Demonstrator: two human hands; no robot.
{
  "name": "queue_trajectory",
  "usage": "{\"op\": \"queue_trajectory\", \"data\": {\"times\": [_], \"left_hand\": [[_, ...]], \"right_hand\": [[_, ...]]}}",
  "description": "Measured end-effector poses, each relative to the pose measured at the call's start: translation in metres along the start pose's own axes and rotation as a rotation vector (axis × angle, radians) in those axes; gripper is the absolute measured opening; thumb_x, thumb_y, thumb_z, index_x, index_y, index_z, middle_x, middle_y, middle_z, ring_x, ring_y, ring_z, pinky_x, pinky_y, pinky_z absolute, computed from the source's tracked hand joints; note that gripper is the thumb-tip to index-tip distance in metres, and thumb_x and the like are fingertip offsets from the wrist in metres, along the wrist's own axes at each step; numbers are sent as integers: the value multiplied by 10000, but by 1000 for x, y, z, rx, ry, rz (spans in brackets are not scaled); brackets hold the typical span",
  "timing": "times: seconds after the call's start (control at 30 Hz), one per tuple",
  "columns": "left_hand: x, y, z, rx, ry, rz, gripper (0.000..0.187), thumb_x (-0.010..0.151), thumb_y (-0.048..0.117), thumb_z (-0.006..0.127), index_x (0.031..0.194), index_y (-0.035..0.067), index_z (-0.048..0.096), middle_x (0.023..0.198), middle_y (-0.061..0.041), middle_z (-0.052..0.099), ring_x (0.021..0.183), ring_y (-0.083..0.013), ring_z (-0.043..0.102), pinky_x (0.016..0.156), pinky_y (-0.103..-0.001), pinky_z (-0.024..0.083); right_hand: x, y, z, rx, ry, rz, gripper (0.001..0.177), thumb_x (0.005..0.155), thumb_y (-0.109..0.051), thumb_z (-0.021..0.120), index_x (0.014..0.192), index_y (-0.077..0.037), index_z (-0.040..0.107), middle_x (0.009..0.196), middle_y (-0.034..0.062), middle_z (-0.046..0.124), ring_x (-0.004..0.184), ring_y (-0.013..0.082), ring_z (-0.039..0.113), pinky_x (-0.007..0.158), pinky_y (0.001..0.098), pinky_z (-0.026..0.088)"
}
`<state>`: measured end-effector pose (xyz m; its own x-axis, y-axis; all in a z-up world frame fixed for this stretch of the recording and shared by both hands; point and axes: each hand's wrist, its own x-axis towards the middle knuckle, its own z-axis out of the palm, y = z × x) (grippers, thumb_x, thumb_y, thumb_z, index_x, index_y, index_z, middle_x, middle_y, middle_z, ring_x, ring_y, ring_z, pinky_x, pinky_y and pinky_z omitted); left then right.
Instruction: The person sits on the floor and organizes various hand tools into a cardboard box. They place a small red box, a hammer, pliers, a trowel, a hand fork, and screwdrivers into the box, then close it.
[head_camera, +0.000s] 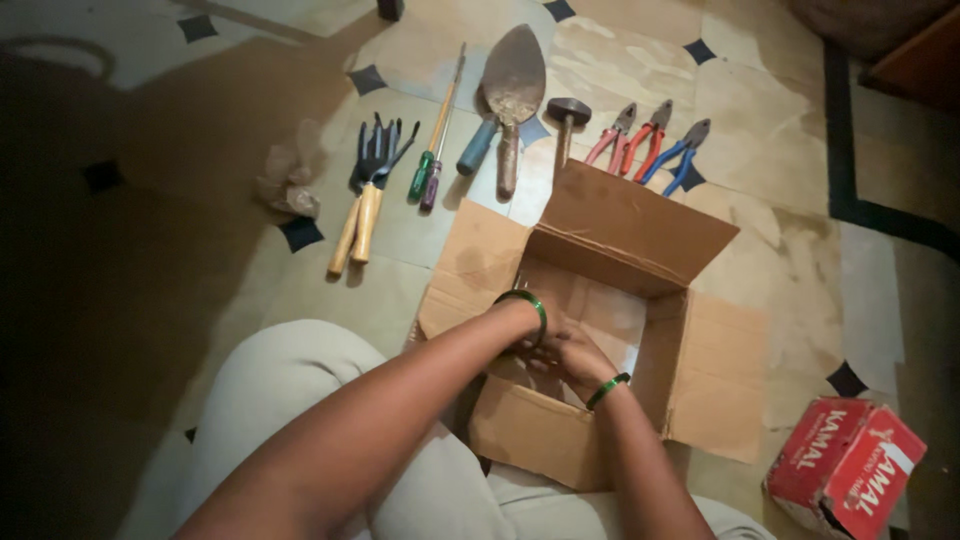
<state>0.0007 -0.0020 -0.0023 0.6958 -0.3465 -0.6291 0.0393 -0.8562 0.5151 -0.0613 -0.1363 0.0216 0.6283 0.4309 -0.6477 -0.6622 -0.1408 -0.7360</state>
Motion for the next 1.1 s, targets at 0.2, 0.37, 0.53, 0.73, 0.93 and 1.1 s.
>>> {"op": "queue_trajectory", "data": {"times": [0.2, 0.37, 0.53, 0.73, 0.93, 1.1], "left_hand": [[-23, 11, -10, -75, 58, -85, 412, 854, 352, 692, 1128, 55, 771, 1117, -216, 755, 976, -330, 763, 847, -443, 593], [-55, 26, -30, -105, 189, -55, 394, 827, 309, 714, 1120, 53, 774, 1180, -228, 712, 1096, -359, 713, 924, -450, 578], [-72, 31, -48, -269, 383, -20, 351, 909, 304, 629, 1124, 60, 760, 1167, -249, 702, 1110, -399, 681, 974, -472, 539], [-83, 18, -83, -523, 807, 73, 258, 881, 257, 607, 1051, 137, 759, 1095, -177, 749, 1066, -364, 701, 965, -448, 538], [-70, -5, -118, -863, 1292, 54, 299, 866, 226, 610, 1126, 111, 701, 1200, -163, 680, 1105, -328, 672, 967, -418, 539], [-66, -23, -126, -1163, 1237, -218, 384, 884, 241, 618, 1215, 50, 652, 1261, -196, 630, 1133, -346, 643, 981, -425, 515]], "right_hand": [[5, -4, -3, 91, 99, -32, 287, 989, -66, 533, 1257, -94, 632, 1014, 37, 718, 847, 154, 664, 692, 300, 539], [15, 6, -15, 178, 195, -52, 248, 1018, -113, 510, 1251, -87, 591, 946, 17, 684, 781, 124, 647, 662, 268, 530], [22, 16, -23, 160, 189, -150, 173, 1031, -104, 561, 1182, -52, 627, 932, 31, 685, 744, 107, 596, 615, 263, 475], [-9, -18, 10, -181, 430, -513, 173, 960, -55, 613, 1116, -62, 689, 1026, 29, 740, 912, 124, 706, 771, 267, 563], [-44, -97, 71, -712, 612, -1032, 230, 922, -1, 673, 1151, -5, 693, 1094, 115, 704, 999, 217, 712, 837, 324, 566], [27, -162, 108, -532, 576, -1127, 248, 916, 26, 650, 1162, 0, 649, 1124, 127, 688, 1019, 215, 733, 885, 332, 600]]}}
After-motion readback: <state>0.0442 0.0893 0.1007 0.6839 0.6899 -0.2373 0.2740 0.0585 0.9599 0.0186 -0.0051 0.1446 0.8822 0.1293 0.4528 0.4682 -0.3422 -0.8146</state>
